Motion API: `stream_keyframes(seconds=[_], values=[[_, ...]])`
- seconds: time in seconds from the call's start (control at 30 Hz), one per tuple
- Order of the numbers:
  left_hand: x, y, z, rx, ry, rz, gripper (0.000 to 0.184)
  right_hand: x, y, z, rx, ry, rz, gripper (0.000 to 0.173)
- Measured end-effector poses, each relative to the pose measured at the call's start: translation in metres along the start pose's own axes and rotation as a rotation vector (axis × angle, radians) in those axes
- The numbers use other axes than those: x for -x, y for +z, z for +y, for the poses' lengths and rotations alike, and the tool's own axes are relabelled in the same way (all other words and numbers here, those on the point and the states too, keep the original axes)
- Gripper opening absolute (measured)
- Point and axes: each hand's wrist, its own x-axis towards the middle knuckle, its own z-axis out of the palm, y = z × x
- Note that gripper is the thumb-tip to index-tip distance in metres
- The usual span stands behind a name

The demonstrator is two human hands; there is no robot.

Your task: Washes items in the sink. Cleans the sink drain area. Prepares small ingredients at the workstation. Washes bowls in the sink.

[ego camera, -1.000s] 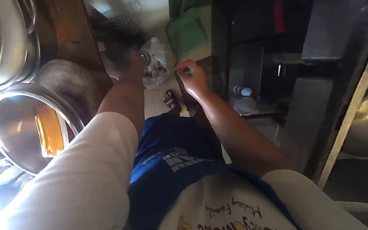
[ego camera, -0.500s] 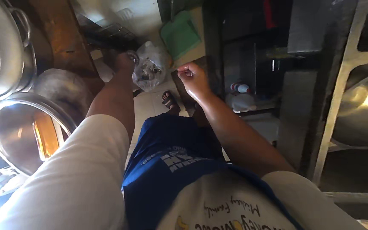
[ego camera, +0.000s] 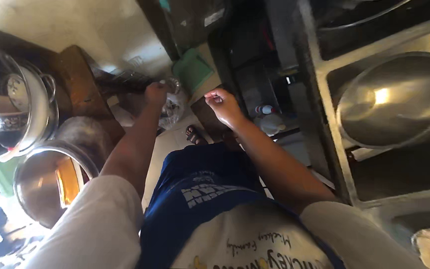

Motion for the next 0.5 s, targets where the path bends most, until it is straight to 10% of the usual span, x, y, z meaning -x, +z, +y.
stream_keyframes(seconds=[0.27,0.5], values=[[0.120,0.052,0.142,0.690,0.305,-0.517,0.022,0.061,-0.119,-0.013,-0.471,0.156,0.200,0.033],[0.181,0.113,0.241,0.719,0.371,-1.074,0.020,0.161,-0.212,-0.016,-0.743,-0.029,0.405,0.019]])
